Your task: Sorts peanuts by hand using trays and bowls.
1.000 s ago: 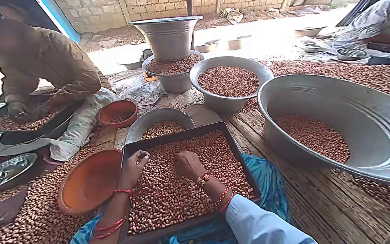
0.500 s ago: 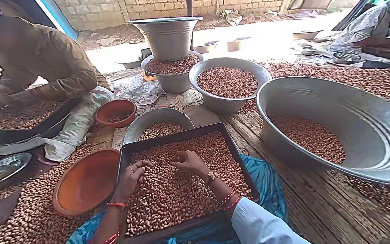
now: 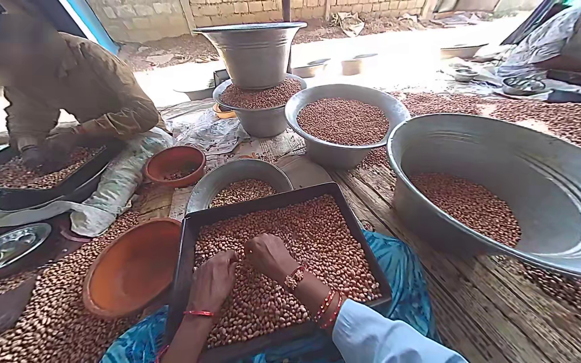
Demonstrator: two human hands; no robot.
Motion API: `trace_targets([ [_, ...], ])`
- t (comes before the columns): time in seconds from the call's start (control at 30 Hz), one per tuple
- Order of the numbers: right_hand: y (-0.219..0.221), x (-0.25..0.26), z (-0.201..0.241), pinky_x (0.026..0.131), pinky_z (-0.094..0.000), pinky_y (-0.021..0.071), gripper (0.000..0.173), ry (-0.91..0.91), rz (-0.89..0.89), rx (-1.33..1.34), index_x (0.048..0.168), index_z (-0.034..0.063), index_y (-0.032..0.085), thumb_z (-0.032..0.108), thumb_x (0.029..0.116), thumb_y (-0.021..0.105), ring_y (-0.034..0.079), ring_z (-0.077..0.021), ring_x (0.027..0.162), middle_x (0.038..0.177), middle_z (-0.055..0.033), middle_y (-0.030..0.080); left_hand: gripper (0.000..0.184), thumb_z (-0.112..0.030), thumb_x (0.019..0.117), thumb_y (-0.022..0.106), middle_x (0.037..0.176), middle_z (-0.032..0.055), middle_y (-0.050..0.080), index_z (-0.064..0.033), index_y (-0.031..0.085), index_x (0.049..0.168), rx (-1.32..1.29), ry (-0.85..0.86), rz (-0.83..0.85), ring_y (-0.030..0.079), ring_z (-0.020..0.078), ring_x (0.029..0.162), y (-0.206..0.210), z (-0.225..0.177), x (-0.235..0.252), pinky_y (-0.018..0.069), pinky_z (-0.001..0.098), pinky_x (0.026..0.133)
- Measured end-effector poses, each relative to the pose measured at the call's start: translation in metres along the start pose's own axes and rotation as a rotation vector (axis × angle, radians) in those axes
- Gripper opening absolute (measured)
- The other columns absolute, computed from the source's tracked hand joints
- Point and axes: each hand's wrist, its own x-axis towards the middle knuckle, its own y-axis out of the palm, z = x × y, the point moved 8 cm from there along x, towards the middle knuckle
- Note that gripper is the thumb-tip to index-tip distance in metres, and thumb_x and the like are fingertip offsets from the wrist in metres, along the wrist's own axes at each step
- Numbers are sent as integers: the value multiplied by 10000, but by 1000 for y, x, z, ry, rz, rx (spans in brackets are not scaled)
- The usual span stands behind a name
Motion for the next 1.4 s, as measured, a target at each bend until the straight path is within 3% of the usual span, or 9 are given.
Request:
trace_targets([
  [0.13,2,-1,0,885,-585,519,234,-21,0,-29,1158,6,700,111,1033,533,686,-409,1066,1095,-224,717,169,-64,909,559,729,-14,586,-33,650,1048,-717,78,-149,517,61,567,-16,47,3,434,235,555],
  [0.23,4,-1,-6,882,-594,522,229,1,8,-16,1183,27,694,121,1010,576,688,-404,1066,1104,-214,718,324,-82,822,393,722,-130,587,-121,607,1062,-1219,99,-55,487,-47,508,-10,65,0,392,113,450],
  [0.5,6,4,-20,862,-575,517,259,81,30,28,1137,29,690,207,987,578,687,-370,1054,1066,-195,715,158,-76,920,745,1080,196,746,-49,791,1068,-304,52,-128,708,385,1025,5,18,-13,514,590,948],
  [0.63,-2,-6,-23,886,-585,510,274,94,53,81,1134,15,695,224,988,595,680,-376,1062,1070,-207,709,110,-82,905,762,978,183,746,-27,785,997,-294,71,-118,707,359,909,1,19,-12,528,563,876],
  [0.73,-9,-36,3,780,-511,537,215,-107,247,257,1089,-16,726,155,984,651,686,-307,847,926,-183,716,103,-113,925,703,865,33,720,-47,754,986,-601,312,160,635,116,713,-1,22,-26,536,333,700],
  [0.87,-22,-82,14,798,-391,592,262,-350,487,530,1219,-38,692,117,1015,637,706,-178,843,994,-138,747,302,-284,1038,610,1255,38,711,-81,703,1241,-1010,881,868,665,120,1172,-16,-1,-74,533,296,1034],
  [1.1,-112,-132,-109,975,-579,493,293,726,-28,-110,1230,-50,639,120,1047,486,629,-411,1217,1253,-261,657,312,-161,941,665,1184,71,735,-61,705,1235,-537,400,144,737,183,982,-10,-5,-30,604,373,877],
  [1.27,-85,-129,-113,962,-564,510,327,807,44,-144,1286,-88,590,89,1023,512,619,-425,1229,1306,-287,621,363,-89,853,752,1280,167,691,-104,749,1215,-333,693,120,633,364,1235,24,-78,-42,504,522,1044],
  [1.4,-36,-103,-70,975,-557,523,503,634,105,-92,1497,-71,396,57,1028,523,600,-474,1222,1406,-342,502,378,-203,855,800,1436,194,590,-169,751,1228,-146,534,150,472,409,1414,35,-65,-22,314,625,1161],
])
